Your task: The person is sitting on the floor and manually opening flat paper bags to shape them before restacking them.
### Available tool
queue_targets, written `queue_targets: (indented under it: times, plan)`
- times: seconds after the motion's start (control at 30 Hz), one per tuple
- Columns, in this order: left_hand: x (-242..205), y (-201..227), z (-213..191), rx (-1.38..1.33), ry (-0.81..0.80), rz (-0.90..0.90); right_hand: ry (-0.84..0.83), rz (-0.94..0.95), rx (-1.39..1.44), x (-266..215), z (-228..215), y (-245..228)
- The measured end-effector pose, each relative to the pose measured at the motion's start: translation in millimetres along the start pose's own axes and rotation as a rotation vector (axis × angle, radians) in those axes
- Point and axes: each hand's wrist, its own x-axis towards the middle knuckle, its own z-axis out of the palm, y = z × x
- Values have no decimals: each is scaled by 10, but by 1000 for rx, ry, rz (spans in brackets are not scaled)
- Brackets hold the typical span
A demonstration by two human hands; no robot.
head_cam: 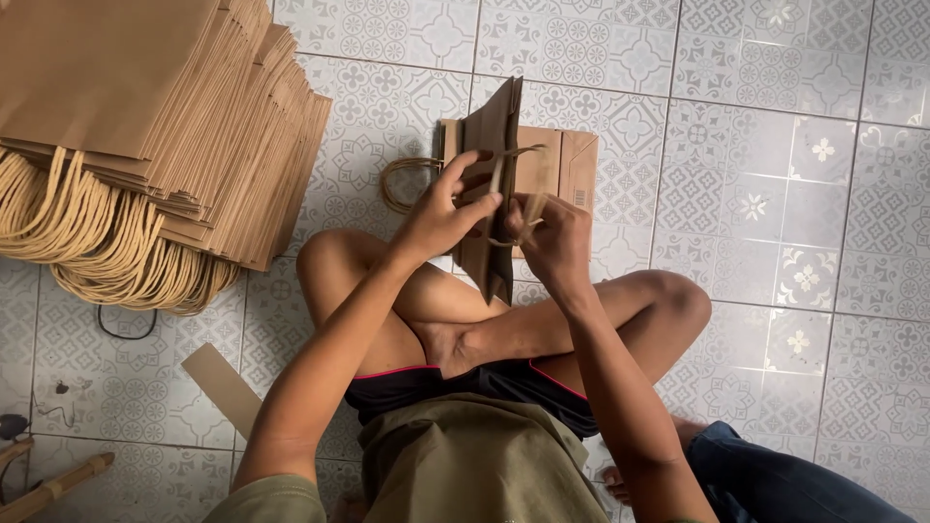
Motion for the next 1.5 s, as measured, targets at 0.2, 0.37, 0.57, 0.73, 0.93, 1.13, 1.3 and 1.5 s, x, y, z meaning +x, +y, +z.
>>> queue_targets:
  times: [0.2,0.37,0.57,0.73,0.93,1.13,1.3,1.5]
  plan:
    - [-41,157,-28,248,96,91,1,95,99,13,-133,-81]
    - [69,31,57,332,-41,74,14,127,121,10,-94,-76]
    - [130,-56,143,340,-11,103,-165,290,48,106,-323,-268]
    - [15,41,275,363,-62,-8,-330,321,-14,250,-322,-634]
    - [113,2,3,363,-6,267,-283,242,-212,231,-354,-91]
    - [4,352,-567,509,216,168,-104,80,-324,268,-712,533]
    - [49,314,-590,454,158,72,-14,86,-300,248,-732,708]
    - [125,409,-630,523,255,92,17,38,-240,230,-736,337]
